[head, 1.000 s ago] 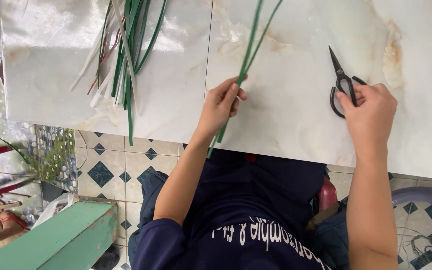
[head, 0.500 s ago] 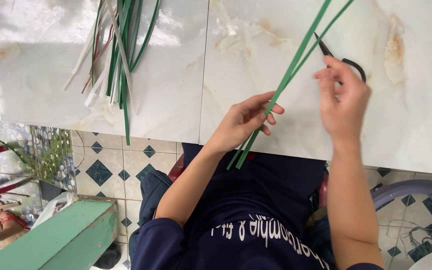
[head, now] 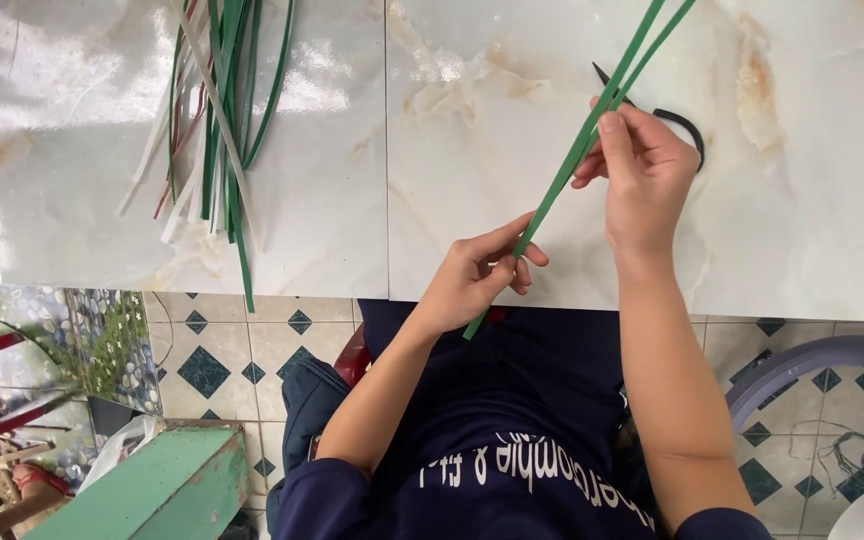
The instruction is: The person is cutting long green plastic strips into smaller pieces using a pair of scissors on a low work surface.
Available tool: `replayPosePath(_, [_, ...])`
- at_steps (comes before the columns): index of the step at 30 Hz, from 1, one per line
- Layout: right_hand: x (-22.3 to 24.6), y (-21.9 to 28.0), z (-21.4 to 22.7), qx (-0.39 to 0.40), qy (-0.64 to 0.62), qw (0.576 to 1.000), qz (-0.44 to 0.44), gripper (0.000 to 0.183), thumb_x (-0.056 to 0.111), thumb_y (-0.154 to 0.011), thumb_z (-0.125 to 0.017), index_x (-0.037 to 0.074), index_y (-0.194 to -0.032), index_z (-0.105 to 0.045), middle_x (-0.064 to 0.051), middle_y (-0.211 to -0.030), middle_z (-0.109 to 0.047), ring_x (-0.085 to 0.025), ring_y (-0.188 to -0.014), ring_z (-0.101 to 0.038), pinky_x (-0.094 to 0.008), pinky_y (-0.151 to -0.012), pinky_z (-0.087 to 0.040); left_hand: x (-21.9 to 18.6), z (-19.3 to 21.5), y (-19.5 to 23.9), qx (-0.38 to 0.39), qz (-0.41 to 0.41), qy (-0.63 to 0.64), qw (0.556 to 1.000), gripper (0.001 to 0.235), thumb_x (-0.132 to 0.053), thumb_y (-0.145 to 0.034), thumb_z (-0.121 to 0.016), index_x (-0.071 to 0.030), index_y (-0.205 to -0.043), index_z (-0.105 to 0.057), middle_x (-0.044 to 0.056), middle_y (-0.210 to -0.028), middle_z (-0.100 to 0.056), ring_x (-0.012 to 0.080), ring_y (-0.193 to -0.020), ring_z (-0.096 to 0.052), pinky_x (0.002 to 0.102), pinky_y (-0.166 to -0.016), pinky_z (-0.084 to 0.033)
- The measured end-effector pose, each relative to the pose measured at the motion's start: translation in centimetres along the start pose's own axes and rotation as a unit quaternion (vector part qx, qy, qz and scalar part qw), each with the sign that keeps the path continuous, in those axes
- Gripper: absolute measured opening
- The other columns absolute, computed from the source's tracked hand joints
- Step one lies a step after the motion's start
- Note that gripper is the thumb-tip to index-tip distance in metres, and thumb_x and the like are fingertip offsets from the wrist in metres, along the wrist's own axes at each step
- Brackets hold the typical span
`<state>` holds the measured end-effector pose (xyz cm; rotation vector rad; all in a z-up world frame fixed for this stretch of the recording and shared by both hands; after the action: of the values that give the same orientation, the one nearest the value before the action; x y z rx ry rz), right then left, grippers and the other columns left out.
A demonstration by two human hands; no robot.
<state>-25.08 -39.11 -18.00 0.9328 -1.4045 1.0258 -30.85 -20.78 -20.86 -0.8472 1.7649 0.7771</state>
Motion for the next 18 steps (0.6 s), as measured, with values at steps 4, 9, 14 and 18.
replayPosePath(4, [0.6,-0.3,0.4,-0.017,0.014,0.998,-0.058,0.027,0.017,-0.102,-0.053,-0.001,-0.115,-0.068,-0.012,-0.076,-0.065,-0.018,-0.061,-0.060,-0.028,-0.052,-0.056,-0.9,0.0,0.2,0.026,0.021,-0.024,0.999,0.056,0.010,-0.093,-0.038,-0.010,-0.146,-0.042,0.011,-0.104,-0.066,0.0143,-0.077,-0.056,0.029,-0.081,-0.060])
replayPosePath(9, [1.0,-0.5,0.5,0.002,0.022,0.998,-0.055,0.029,0.016,-0.101,-0.051,-0.001,-0.118,-0.067,-0.014,-0.076,-0.064,-0.020,-0.060,-0.060,-0.028,-0.052,-0.055,-0.2,0.1,0.3,0.031,0.024,0.002,0.999,0.053,0.008,-0.096,-0.039,-0.010,-0.146,-0.041,0.014,-0.104,-0.065,0.0157,-0.076,-0.058,0.031,-0.080,-0.061])
replayPosePath(14, [1.7,-0.4,0.4,0.001,0.034,0.998,-0.054,0.038,0.027,-0.102,-0.047,-0.002,-0.119,-0.066,-0.013,-0.074,-0.062,-0.019,-0.059,-0.058,-0.028,-0.051,-0.056,0.3,0.2,0.3,0.023,0.032,0.004,0.999,0.048,0.005,-0.099,-0.040,-0.007,-0.144,-0.043,0.013,-0.102,-0.067,0.0178,-0.071,-0.060,0.030,-0.077,-0.058])
replayPosePath(18, [2.4,-0.5,0.2,0.002,0.070,0.997,-0.026,0.045,0.034,-0.104,-0.047,-0.005,-0.114,-0.066,-0.012,-0.073,-0.062,-0.019,-0.057,-0.059,-0.027,-0.052,-0.055,0.5,0.3,0.3,0.029,0.029,0.015,0.999,0.045,0.004,-0.100,-0.040,-0.008,-0.144,-0.043,0.013,-0.104,-0.066,0.0174,-0.074,-0.059,0.031,-0.077,-0.061])
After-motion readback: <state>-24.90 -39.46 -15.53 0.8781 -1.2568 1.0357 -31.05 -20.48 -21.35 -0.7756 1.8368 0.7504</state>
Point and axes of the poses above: each hand's wrist, its own y-axis away from the middle knuckle, its own z-axis out of the back of the hand, x = y × z, the point moved 2 cm from there along -y, towards the middle knuckle
